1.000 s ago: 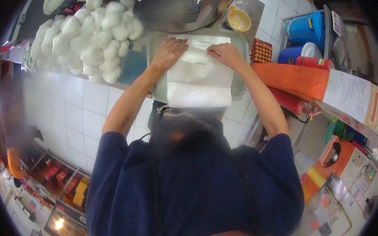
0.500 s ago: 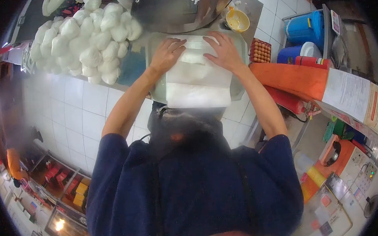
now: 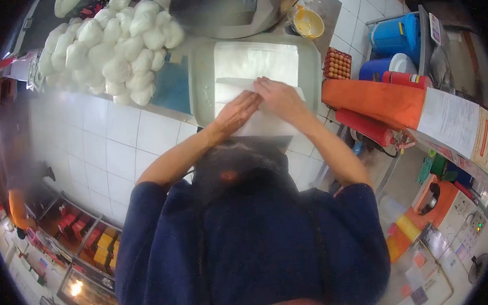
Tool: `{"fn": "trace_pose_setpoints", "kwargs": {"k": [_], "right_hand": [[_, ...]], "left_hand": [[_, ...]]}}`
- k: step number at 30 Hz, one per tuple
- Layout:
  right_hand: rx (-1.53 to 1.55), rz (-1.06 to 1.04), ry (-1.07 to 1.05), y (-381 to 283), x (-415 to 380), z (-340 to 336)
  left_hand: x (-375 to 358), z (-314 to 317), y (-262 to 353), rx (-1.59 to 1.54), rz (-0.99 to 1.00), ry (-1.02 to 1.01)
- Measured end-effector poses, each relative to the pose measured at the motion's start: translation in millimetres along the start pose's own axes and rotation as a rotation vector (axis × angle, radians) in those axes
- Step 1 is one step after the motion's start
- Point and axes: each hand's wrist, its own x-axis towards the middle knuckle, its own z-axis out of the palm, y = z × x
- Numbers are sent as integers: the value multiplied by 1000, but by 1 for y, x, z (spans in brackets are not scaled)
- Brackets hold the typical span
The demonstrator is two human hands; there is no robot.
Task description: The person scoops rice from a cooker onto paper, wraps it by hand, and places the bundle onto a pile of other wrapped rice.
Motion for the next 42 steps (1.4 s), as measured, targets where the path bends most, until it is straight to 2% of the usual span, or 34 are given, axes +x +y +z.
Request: {"fn": "trace_pose_setpoints", "kwargs": {"k": [1, 3, 4, 6, 8, 10, 11, 13, 15, 17, 19, 22, 23, 25, 26, 28, 31, 33, 34, 35, 36, 37, 38, 39, 40, 41, 42], "right_hand": [[-2, 3, -5, -7, -8, 4], [-81, 85, 22, -20, -18, 13], [-72, 83, 27, -26, -22, 16], [0, 181, 101, -30, -28, 23], [-10, 177, 155, -35, -38, 39], [31, 174, 201, -42, -43, 36], [28, 199, 221, -45, -47, 37], [87, 161, 310, -46, -57, 42], [52, 231, 318, -44, -79, 47], [6, 306, 329, -34, -96, 52], [78, 354, 305, -27, -104, 56], [41, 362, 353, -13, -88, 56], [33, 382, 381, -13, -86, 55], [78, 328, 319, -10, -82, 49], [69, 333, 338, -7, -83, 52], [5, 337, 251, 1, -85, 56], [88, 371, 213, 9, -70, 47], [263, 568, -6, 20, -57, 69], [311, 553, 126, 24, -56, 93], [221, 486, 24, 40, -52, 106], [272, 577, 33, 54, -38, 136], [204, 739, 11, 47, -19, 95], [-17, 768, 177, 48, -5, 85], [-171, 576, 190, 50, -2, 63], [-150, 528, 37, 55, 4, 52], [72, 491, -327, 62, 19, 39], [178, 446, -319, 72, 13, 40]], "left_hand": [[0, 3, -2, -6, 0, 2], [-3, 4, -10, -169, -168, -311], [-5, 4, -13, -164, -101, -147], [-11, -4, -13, -181, -105, -157], [-17, -11, -9, -208, -82, -167], [-21, -24, -6, -174, 226, 136], [-17, -30, -1, -179, 253, 118], [11, -62, 12, 15, 100, 124], [2, -47, -13, 26, 122, 72], [-29, -27, -52, -54, 100, -95], [-31, -26, -62, -59, 159, -75], [-23, -30, -63, -185, -65, -61], [-15, -31, -60, -177, -32, -73], [10, -47, -50, -443, -632, -244], [15, -48, -56, -432, -613, -244], [20, -42, -71, -492, -736, -394], [23, -28, -91, -354, -581, -449], [23, -18, -105, -16, -427, -588], [12, -9, -117, -149, -485, -577], [-4, 25, -143, 90, -269, -438], [22, 6, -111, 151, -535, -380], [41, -14, -94, 116, -572, -465], [42, -13, -96, 148, -429, -346], [43, -9, -98, 271, -289, -285], [49, -2, -106, 219, -338, -359], [57, -2, -115, 227, -288, -506], [66, -4, -116, 242, -248, -662]]}}
